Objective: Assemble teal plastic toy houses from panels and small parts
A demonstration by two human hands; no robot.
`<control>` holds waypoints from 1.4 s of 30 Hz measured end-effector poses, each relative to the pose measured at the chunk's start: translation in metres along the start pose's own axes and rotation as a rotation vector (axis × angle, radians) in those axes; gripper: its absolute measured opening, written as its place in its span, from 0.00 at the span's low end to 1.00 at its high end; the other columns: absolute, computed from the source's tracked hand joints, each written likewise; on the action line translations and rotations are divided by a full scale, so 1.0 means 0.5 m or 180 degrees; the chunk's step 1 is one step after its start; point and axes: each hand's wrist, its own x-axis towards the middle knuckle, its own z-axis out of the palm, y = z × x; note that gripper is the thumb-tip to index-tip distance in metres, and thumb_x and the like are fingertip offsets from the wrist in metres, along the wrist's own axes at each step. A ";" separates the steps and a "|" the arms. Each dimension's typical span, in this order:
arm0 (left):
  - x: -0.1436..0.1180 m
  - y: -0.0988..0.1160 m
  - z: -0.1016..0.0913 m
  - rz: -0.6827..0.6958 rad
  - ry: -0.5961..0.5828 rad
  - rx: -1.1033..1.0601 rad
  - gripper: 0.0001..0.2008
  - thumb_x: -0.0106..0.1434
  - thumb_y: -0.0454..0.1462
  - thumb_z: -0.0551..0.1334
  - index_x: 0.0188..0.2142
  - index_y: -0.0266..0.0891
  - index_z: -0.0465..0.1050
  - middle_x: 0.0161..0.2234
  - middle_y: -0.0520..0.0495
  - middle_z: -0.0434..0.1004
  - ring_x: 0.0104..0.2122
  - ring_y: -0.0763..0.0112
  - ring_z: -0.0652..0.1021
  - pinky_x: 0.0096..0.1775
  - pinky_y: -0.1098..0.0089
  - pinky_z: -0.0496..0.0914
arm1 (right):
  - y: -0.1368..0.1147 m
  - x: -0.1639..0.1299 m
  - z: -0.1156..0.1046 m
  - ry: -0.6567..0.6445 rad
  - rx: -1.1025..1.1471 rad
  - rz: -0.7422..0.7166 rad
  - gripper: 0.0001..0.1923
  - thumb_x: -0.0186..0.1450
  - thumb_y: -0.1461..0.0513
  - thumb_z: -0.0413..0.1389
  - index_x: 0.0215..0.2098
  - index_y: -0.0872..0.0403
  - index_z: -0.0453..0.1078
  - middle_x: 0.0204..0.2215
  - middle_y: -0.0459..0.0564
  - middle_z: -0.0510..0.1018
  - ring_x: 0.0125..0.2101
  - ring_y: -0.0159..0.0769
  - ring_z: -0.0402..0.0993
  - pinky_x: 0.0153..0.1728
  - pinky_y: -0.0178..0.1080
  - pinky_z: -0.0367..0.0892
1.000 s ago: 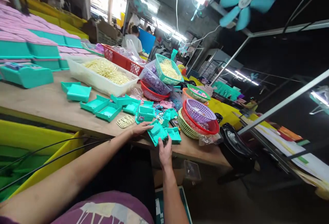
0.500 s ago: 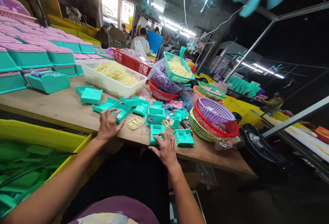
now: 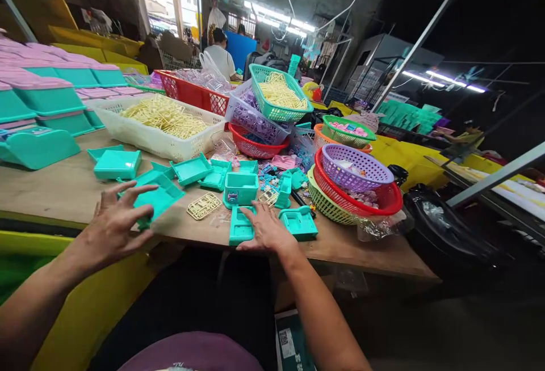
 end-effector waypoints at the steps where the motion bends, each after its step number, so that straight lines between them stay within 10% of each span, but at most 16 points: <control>1: 0.004 0.029 -0.005 0.0172 -0.0116 0.0077 0.03 0.54 0.34 0.62 0.31 0.40 0.72 0.63 0.40 0.63 0.64 0.34 0.56 0.56 0.35 0.59 | 0.002 0.001 0.002 -0.0003 0.0044 -0.0005 0.54 0.52 0.41 0.67 0.69 0.49 0.54 0.66 0.65 0.55 0.66 0.62 0.49 0.61 0.64 0.54; 8: 0.047 0.171 0.100 0.1207 -0.0596 0.0037 0.14 0.57 0.32 0.62 0.44 0.43 0.75 0.66 0.44 0.61 0.68 0.44 0.50 0.66 0.42 0.43 | 0.024 -0.024 0.011 0.0257 0.0189 0.0406 0.60 0.46 0.47 0.72 0.70 0.49 0.52 0.59 0.63 0.62 0.60 0.61 0.58 0.58 0.61 0.60; 18: 0.067 0.188 0.164 0.1424 -0.0442 -0.0422 0.12 0.60 0.32 0.63 0.44 0.42 0.74 0.69 0.43 0.53 0.69 0.45 0.45 0.67 0.43 0.40 | 0.022 -0.096 0.032 0.1325 0.2222 0.0959 0.61 0.52 0.51 0.69 0.73 0.45 0.37 0.65 0.55 0.57 0.65 0.52 0.55 0.62 0.57 0.58; 23: 0.043 0.204 0.168 0.2001 -0.0122 -0.1334 0.26 0.59 0.29 0.62 0.57 0.44 0.67 0.72 0.46 0.39 0.69 0.42 0.46 0.67 0.42 0.50 | 0.010 -0.082 0.089 0.1206 0.2063 0.0776 0.65 0.47 0.54 0.71 0.72 0.48 0.39 0.65 0.59 0.55 0.65 0.54 0.55 0.64 0.56 0.56; 28: 0.052 0.206 0.204 0.0735 0.0028 -0.2583 0.53 0.55 0.36 0.69 0.70 0.46 0.35 0.70 0.33 0.35 0.69 0.42 0.47 0.65 0.41 0.54 | 0.060 -0.068 0.145 0.1423 0.1835 0.0574 0.63 0.47 0.57 0.71 0.72 0.47 0.41 0.65 0.62 0.58 0.64 0.61 0.58 0.61 0.62 0.60; 32: 0.075 0.182 0.240 0.0222 -0.0719 -0.3065 0.69 0.49 0.44 0.74 0.70 0.45 0.18 0.71 0.30 0.34 0.69 0.41 0.48 0.66 0.42 0.52 | 0.078 -0.058 0.162 0.1275 0.1824 0.0435 0.64 0.46 0.60 0.70 0.72 0.48 0.40 0.64 0.62 0.62 0.63 0.62 0.61 0.59 0.63 0.63; 42: 0.114 0.180 0.216 0.0090 -0.0866 -0.3458 0.64 0.47 0.48 0.75 0.72 0.50 0.32 0.71 0.37 0.44 0.68 0.40 0.52 0.67 0.40 0.48 | 0.050 -0.077 0.116 0.1402 0.2377 0.0377 0.69 0.46 0.56 0.71 0.72 0.51 0.31 0.65 0.61 0.61 0.63 0.55 0.61 0.63 0.59 0.60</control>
